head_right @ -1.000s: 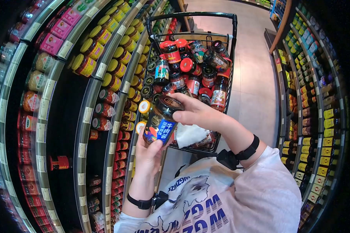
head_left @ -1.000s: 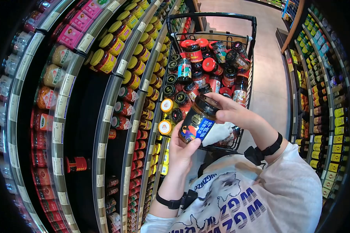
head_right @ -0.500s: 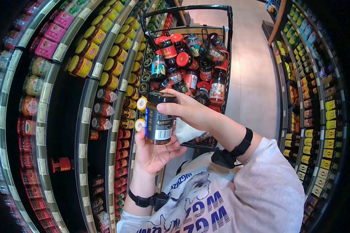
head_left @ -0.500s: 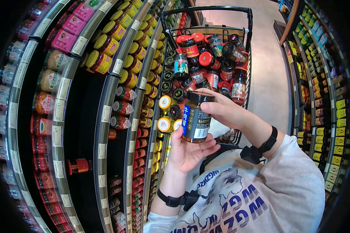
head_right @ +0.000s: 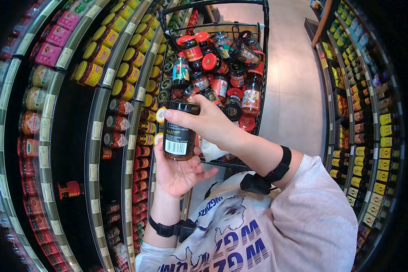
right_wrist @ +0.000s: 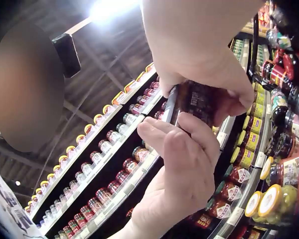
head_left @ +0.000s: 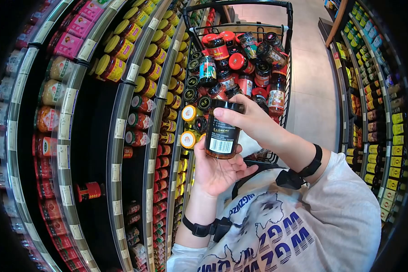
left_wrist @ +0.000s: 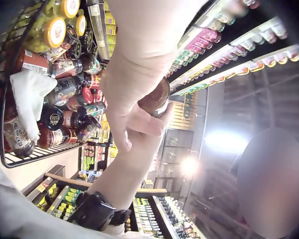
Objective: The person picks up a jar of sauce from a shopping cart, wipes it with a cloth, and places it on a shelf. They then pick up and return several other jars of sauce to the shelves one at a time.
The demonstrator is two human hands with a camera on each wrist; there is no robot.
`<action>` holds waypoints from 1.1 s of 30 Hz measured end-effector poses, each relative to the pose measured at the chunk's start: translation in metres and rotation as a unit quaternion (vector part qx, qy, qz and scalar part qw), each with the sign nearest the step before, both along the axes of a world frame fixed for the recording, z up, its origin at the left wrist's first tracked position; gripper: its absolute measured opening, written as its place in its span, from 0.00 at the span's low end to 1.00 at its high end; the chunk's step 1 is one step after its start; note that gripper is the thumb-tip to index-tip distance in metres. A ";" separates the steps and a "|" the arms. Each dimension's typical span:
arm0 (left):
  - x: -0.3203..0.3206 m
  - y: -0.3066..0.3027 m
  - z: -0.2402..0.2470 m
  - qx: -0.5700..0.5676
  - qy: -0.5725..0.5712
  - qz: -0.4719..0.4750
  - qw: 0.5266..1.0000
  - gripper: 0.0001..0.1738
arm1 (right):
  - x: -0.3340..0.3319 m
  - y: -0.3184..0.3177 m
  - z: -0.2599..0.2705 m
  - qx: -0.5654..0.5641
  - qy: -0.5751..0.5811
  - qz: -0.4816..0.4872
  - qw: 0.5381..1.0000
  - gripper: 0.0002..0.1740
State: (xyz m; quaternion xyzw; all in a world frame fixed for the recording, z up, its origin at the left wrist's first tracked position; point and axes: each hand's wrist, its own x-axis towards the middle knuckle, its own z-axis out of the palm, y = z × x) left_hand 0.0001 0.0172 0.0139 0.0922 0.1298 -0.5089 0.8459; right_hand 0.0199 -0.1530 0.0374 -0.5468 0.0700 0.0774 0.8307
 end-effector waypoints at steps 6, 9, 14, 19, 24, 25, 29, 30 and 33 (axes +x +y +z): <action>0.000 0.000 0.001 0.017 0.009 0.010 1.000 0.49 | 0.002 0.000 -0.001 -0.024 -0.002 0.008 1.000 0.44; 0.000 0.004 -0.005 0.021 0.009 0.010 1.000 0.48 | 0.002 0.002 -0.005 -0.010 -0.004 0.013 1.000 0.44; -0.002 0.011 -0.017 0.023 0.007 0.013 1.000 0.50 | 0.002 0.007 -0.003 -0.022 -0.001 0.019 1.000 0.45; -0.006 0.016 -0.008 0.084 0.020 0.018 0.996 0.47 | -0.001 0.015 -0.006 -0.039 -0.039 0.027 0.998 0.36; -0.022 0.037 -0.025 0.066 -0.018 0.031 0.997 0.42 | -0.010 0.034 -0.011 -0.052 -0.081 0.057 0.994 0.25; -0.026 0.042 -0.024 0.056 -0.022 0.043 0.997 0.44 | -0.010 0.041 -0.011 -0.054 -0.079 0.072 0.993 0.28; -0.043 0.067 -0.037 -0.005 -0.040 0.099 0.994 0.41 | -0.006 0.073 -0.014 -0.060 -0.106 0.145 0.982 0.35; -0.048 0.075 -0.038 -0.003 -0.040 0.121 0.992 0.41 | -0.006 0.084 -0.016 -0.059 -0.101 0.158 0.980 0.36; -0.064 0.098 -0.044 -0.002 -0.037 0.171 0.985 0.42 | -0.008 0.115 -0.013 -0.070 -0.098 0.228 0.966 0.37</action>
